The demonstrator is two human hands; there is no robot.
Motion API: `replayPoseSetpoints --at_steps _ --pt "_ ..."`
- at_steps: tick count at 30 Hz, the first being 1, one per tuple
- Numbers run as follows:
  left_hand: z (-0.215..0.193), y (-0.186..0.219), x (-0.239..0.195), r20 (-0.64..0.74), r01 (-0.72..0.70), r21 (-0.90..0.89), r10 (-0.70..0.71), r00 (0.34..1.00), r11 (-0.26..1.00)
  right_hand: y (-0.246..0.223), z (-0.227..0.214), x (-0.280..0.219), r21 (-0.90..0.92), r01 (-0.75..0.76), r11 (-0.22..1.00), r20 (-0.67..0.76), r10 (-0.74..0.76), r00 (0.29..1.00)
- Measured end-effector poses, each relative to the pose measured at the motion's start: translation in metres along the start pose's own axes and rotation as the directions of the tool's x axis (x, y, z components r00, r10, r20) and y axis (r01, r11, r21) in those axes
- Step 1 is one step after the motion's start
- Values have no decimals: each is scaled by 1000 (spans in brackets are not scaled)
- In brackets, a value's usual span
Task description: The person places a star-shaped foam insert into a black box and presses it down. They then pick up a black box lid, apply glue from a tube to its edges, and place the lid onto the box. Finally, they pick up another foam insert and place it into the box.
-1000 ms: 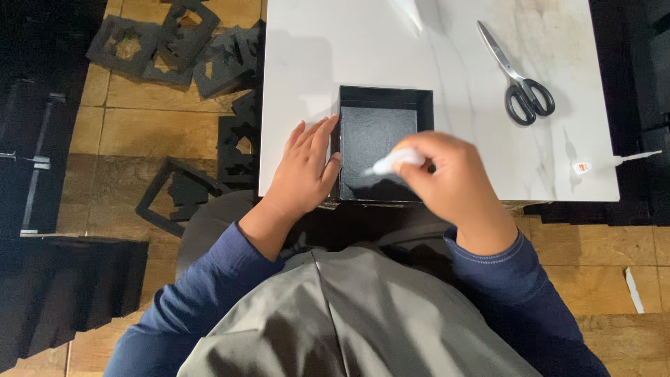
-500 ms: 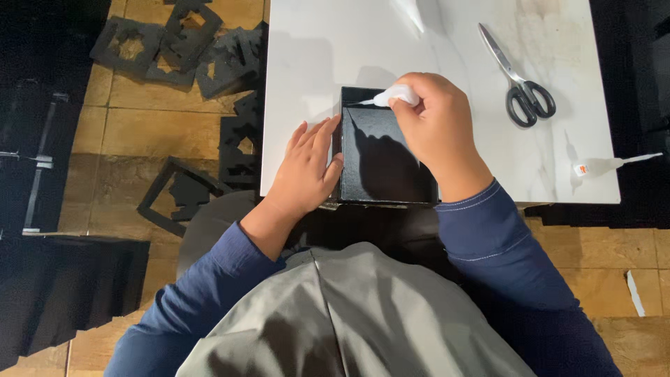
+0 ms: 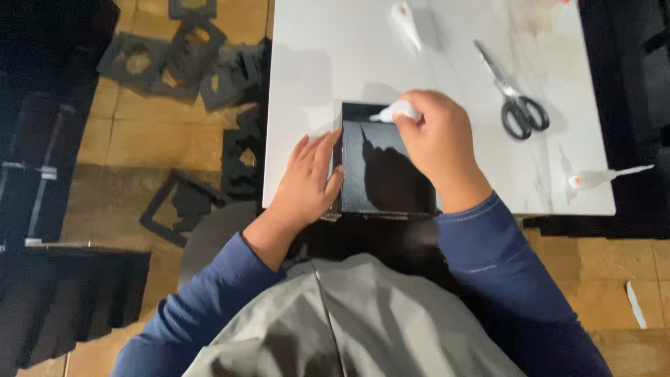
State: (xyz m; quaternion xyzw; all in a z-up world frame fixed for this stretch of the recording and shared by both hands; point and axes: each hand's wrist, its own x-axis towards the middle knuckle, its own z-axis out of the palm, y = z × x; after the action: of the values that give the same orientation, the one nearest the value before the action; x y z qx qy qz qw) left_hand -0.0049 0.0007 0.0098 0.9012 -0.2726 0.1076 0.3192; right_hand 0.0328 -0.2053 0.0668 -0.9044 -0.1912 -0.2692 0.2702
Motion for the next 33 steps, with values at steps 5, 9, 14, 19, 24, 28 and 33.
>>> replayPoseSetpoints --at_steps 5,9,14,19,24,28,33 --pt "-6 2 4 93 49 -5 -48 995 999 12 -6 -7 -58 -121 991 -10 121 993" --pt "-3 1 3 73 32 9 -33 997 999 26 -15 -10 -96 -97 991 -30 94 995" --pt "-2 0 5 83 48 -5 -47 995 999 44 -23 -18 -186 -127 974 -61 118 991" --pt "0 -2 4 72 39 9 -40 997 999 45 -32 -24 -274 -113 955 -71 97 993" --pt "7 -6 3 53 28 12 -29 998 1000 37 -38 -21 -366 -43 930 -68 20 997" --pt "7 -6 2 13 14 13 -14 1000 1000 22 -44 -15 -370 19 929 -44 -37 998" --pt "9 -7 1 -8 14 17 -14 1000 1000 20 -42 -11 -455 58 889 18 -56 998"
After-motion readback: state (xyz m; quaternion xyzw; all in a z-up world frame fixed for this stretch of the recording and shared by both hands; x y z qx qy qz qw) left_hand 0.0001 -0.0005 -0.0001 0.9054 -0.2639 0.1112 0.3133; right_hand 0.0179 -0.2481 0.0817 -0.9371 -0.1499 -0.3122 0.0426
